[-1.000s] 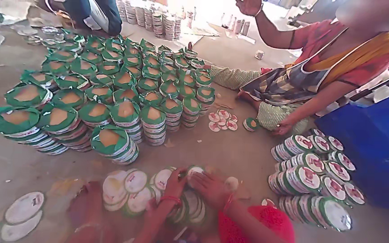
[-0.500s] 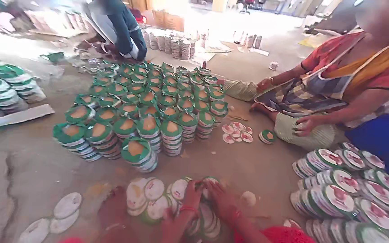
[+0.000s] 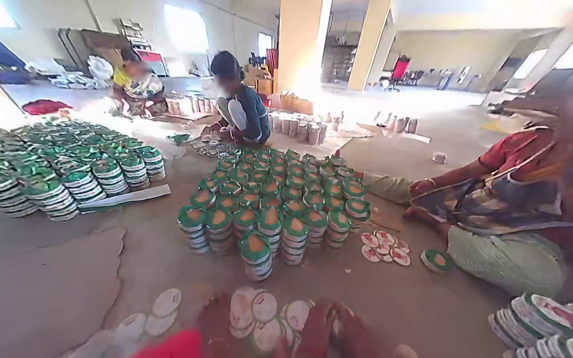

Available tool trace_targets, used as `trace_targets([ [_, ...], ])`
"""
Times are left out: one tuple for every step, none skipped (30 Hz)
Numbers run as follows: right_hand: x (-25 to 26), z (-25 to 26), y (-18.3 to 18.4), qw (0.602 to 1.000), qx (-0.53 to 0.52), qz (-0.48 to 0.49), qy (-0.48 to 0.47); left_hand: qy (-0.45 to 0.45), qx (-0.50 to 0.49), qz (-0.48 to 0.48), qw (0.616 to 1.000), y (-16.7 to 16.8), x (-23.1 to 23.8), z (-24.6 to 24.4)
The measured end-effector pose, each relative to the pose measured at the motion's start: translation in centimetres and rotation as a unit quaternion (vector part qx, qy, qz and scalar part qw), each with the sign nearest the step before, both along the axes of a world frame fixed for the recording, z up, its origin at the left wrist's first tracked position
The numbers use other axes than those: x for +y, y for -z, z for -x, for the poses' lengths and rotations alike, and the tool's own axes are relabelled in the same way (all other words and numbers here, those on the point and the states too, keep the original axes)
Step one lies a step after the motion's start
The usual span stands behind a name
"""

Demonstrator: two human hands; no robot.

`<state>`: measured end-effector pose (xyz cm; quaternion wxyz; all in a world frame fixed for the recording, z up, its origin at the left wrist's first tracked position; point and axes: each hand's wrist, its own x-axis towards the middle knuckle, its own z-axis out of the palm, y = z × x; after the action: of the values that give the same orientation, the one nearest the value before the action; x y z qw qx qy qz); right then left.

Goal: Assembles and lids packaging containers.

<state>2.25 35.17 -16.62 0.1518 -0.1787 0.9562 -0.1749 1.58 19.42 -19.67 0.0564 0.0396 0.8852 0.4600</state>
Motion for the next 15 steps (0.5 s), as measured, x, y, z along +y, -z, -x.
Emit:
trace_targets([
  [0.5,0.1,0.3,0.999,0.005,0.042,-0.005,0.007,-0.007,0.025,1.000,-0.4,0.0,0.2],
  [1.2,0.0,0.7,0.994,0.017,0.105,0.004,0.011,-0.014,0.051,0.999,-0.9,0.0,0.2],
  [1.8,-0.2,1.4,0.981,0.043,0.183,0.038,0.010,-0.014,0.068,0.998,-1.5,0.2,0.2],
  [2.3,-0.4,2.0,0.960,0.068,0.258,0.086,0.007,0.001,0.074,0.997,-2.0,0.4,0.2],
  [2.7,-0.5,2.4,0.933,0.081,0.323,0.134,0.012,0.024,0.077,0.997,-2.4,0.7,0.1],
  [3.0,-0.6,2.7,0.909,0.087,0.369,0.171,0.025,0.039,0.082,0.996,-2.6,1.2,0.1],
  [3.2,-0.8,2.8,0.894,0.085,0.395,0.194,0.054,0.035,0.098,0.993,-2.9,1.6,0.1],
  [3.2,-0.9,2.6,0.887,0.068,0.406,0.209,0.094,0.016,0.127,0.987,-3.1,2.1,0.0],
  [3.2,-1.0,2.1,0.885,0.039,0.407,0.223,0.128,-0.002,0.161,0.979,-3.2,2.7,0.0],
  [3.2,-1.0,1.6,0.883,0.006,0.406,0.236,0.144,-0.014,0.183,0.972,-3.1,3.2,0.2],
  [3.1,-0.8,1.5,0.877,-0.019,0.409,0.251,0.147,-0.023,0.191,0.970,-2.9,3.7,0.4],
  [3.1,-0.7,1.4,0.870,-0.040,0.414,0.266,0.140,-0.020,0.188,0.972,-2.5,3.9,0.7],
  [3.0,-0.6,1.3,0.863,-0.054,0.421,0.275,0.135,-0.011,0.180,0.974,-2.2,3.8,0.9],
  [3.0,-0.7,1.3,0.855,-0.062,0.429,0.284,0.127,0.009,0.164,0.978,-2.1,3.6,0.8],
  [3.0,-0.8,1.1,0.845,-0.062,0.441,0.295,0.112,0.026,0.150,0.982,-2.8,3.2,0.5],
])
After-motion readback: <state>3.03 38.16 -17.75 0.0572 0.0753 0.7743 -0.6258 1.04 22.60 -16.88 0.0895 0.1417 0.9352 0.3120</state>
